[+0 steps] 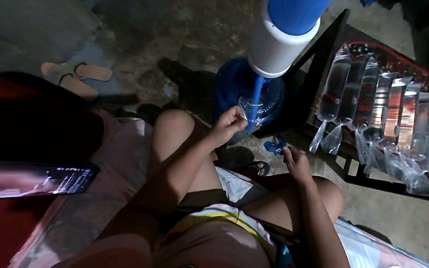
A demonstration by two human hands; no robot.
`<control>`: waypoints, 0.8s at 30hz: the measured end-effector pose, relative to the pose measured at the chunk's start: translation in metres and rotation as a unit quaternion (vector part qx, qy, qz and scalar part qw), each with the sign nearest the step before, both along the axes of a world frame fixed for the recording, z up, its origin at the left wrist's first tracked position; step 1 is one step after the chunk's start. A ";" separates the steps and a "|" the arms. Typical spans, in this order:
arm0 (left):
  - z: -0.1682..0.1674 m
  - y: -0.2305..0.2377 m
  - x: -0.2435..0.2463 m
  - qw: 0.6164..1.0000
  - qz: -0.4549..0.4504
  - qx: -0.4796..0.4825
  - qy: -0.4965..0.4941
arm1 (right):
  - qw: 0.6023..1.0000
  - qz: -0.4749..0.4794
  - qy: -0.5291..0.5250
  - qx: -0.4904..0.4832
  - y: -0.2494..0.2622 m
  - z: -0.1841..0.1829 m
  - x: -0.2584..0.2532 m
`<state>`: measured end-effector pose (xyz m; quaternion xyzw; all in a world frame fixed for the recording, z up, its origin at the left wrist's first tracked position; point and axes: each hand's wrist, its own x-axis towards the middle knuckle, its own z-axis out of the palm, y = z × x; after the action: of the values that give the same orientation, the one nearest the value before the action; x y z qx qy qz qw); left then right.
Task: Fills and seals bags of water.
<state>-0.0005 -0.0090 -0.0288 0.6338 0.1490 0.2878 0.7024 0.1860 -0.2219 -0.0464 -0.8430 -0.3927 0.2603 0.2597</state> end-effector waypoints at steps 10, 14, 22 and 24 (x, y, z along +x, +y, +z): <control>-0.001 0.001 0.000 1.000 -0.003 -0.006 -0.002 | 1.000 0.002 -0.001 0.005 0.000 0.000 0.000; -0.003 0.002 -0.001 1.000 -0.006 -0.006 -0.008 | 1.000 0.001 0.001 0.005 0.001 0.000 -0.001; 0.008 0.000 -0.003 0.999 0.007 0.005 0.031 | 1.000 0.006 0.025 0.002 0.000 0.003 -0.006; 0.010 -0.001 -0.002 1.000 0.008 0.001 0.029 | 1.000 0.004 0.021 0.016 0.000 0.003 -0.008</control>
<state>-0.0028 -0.0104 -0.0189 0.6414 0.1742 0.2749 0.6948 0.1777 -0.2224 -0.0435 -0.8314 -0.3950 0.2722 0.2803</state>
